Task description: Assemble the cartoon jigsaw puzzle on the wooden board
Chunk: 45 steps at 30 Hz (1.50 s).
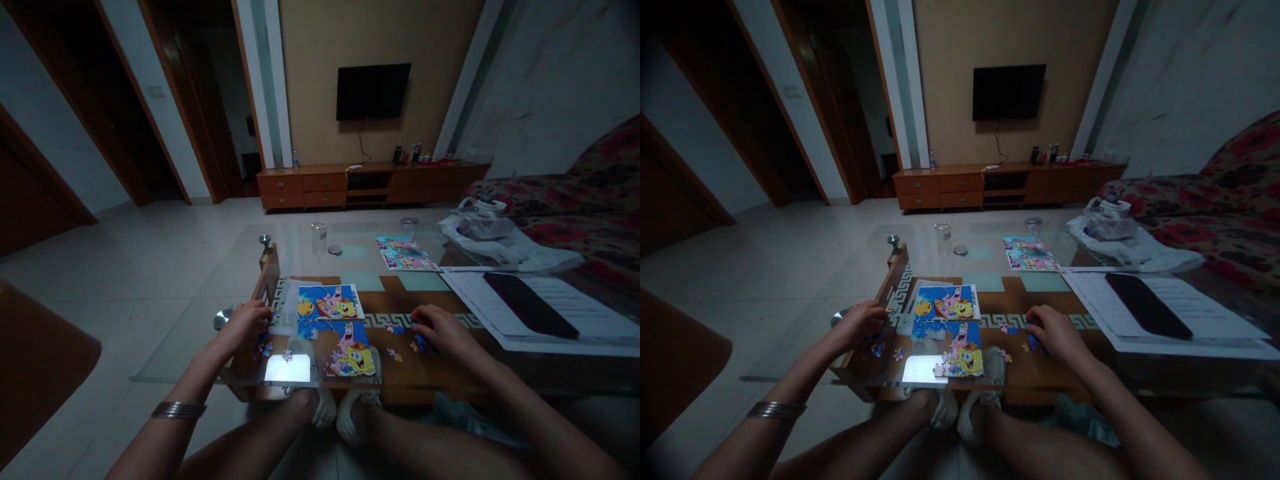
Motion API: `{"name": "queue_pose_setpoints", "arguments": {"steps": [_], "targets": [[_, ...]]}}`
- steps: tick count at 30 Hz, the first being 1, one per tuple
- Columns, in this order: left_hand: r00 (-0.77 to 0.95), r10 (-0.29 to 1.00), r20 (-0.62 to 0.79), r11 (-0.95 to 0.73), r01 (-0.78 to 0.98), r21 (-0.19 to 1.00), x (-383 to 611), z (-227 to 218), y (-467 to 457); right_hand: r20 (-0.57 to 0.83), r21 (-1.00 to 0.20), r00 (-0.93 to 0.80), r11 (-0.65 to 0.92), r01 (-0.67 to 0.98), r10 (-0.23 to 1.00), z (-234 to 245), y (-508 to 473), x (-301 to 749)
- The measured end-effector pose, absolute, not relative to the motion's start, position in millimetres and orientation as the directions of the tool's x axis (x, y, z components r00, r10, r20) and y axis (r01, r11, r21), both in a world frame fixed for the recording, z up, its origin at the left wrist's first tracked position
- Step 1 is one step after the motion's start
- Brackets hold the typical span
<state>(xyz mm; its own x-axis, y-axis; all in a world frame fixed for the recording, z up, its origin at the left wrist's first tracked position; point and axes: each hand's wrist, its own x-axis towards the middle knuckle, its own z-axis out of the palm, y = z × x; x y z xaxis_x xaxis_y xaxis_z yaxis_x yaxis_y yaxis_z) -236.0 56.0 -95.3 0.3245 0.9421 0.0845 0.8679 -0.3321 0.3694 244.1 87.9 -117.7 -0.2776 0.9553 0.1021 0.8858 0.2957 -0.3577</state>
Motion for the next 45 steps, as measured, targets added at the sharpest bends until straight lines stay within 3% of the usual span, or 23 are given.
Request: {"name": "queue_pose_setpoints", "arguments": {"steps": [17, 28, 45], "targets": [[0.099, 0.982, 0.158, -0.17, 0.825, 0.539, -222, -86, 41, 0.114, -0.339, -0.278, 0.3, 0.892, 0.954, -118, 86, 243], [0.281, 0.956, 0.08, -0.265, 0.717, 0.645, -141, -98, -6, 0.141, -0.362, -0.269, 0.302, 0.882, 0.953, -119, 84, 241], [0.289, 0.951, 0.113, -0.304, 0.795, 0.526, -125, -107, -25, 0.135, -0.343, -0.26, 0.291, 0.893, 0.956, -119, 84, 240]]}}
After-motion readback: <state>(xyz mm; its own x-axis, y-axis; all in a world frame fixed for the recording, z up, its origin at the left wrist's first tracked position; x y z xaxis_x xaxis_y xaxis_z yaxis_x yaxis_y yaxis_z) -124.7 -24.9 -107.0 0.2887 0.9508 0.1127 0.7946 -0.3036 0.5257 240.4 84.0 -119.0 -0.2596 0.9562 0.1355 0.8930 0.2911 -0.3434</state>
